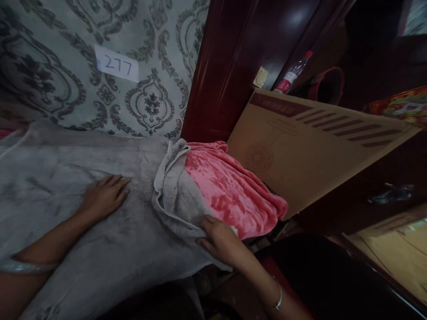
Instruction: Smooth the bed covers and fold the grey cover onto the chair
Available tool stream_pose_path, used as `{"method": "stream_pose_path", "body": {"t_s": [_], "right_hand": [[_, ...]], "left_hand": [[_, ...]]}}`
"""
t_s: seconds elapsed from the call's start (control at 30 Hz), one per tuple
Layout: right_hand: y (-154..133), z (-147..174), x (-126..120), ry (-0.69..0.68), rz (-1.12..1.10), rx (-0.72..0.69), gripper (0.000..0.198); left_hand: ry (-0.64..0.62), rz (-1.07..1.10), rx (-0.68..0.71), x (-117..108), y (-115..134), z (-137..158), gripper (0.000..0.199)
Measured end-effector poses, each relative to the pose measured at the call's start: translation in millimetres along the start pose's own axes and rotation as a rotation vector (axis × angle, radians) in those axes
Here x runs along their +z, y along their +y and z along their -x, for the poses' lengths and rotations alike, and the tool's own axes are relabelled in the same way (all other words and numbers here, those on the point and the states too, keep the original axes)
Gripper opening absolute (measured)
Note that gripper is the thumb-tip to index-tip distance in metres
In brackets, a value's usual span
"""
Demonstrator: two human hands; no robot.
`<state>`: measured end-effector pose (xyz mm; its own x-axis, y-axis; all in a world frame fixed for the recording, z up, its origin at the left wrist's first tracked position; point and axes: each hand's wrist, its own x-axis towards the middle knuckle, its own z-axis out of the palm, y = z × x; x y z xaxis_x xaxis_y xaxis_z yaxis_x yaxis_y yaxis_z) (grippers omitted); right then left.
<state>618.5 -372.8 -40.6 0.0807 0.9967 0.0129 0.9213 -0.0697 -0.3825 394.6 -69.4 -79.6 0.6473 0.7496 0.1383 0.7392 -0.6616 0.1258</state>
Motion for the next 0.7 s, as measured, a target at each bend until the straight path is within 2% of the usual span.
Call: {"method": "stream_pose_path", "body": {"t_s": [0.03,0.1,0.13,0.2,0.23,0.27,0.3,0.37,0.53,0.7], "right_hand": [[9.7,-3.4,-2.5,0.034,-0.036,0.006,0.02],[40.4,-7.9,-13.2,0.207,-0.117,0.088,0.016],[60.2,-8.2,-20.0,0.356,-0.147,0.18,0.017],[102.9,-4.7,-30.8,0.711,-0.151,0.465,0.02],[123.2,-1.3,-32.8,0.808,-0.161,0.591,0.019],[141.3,2.7,-32.1,0.827,-0.191,0.702,0.018],[156.4,6.6,-28.7,0.786,-0.243,0.792,0.016],[177.3,13.2,-17.6,0.714,-0.326,0.87,0.015],[191.4,20.0,-1.8,0.649,-0.368,0.794,0.017],[175.2,13.8,-23.4,0.532,-0.28,0.765,0.026]], "left_hand": [[-0.006,-0.011,-0.007,0.3,-0.4,-0.3,0.058],[-0.011,-0.031,-0.008,1.0,-1.2,-0.9,0.059],[-0.011,-0.04,-0.008,1.5,-1.7,-1.2,0.059],[-0.001,-0.054,-0.013,3.1,-3.2,-2.1,0.059],[0.008,-0.056,-0.018,4.1,-4.1,-2.6,0.059],[0.017,-0.056,-0.025,5.1,-5.2,-3.1,0.058],[0.029,-0.053,-0.027,6.2,-6.2,-3.6,0.057],[0.05,-0.04,-0.02,8.4,-7.9,-4.7,0.058],[0.067,0.008,-0.021,12.1,-11.3,-8.5,0.064],[0.146,0.149,-0.026,14.7,-14.7,-10.8,0.064]]}}
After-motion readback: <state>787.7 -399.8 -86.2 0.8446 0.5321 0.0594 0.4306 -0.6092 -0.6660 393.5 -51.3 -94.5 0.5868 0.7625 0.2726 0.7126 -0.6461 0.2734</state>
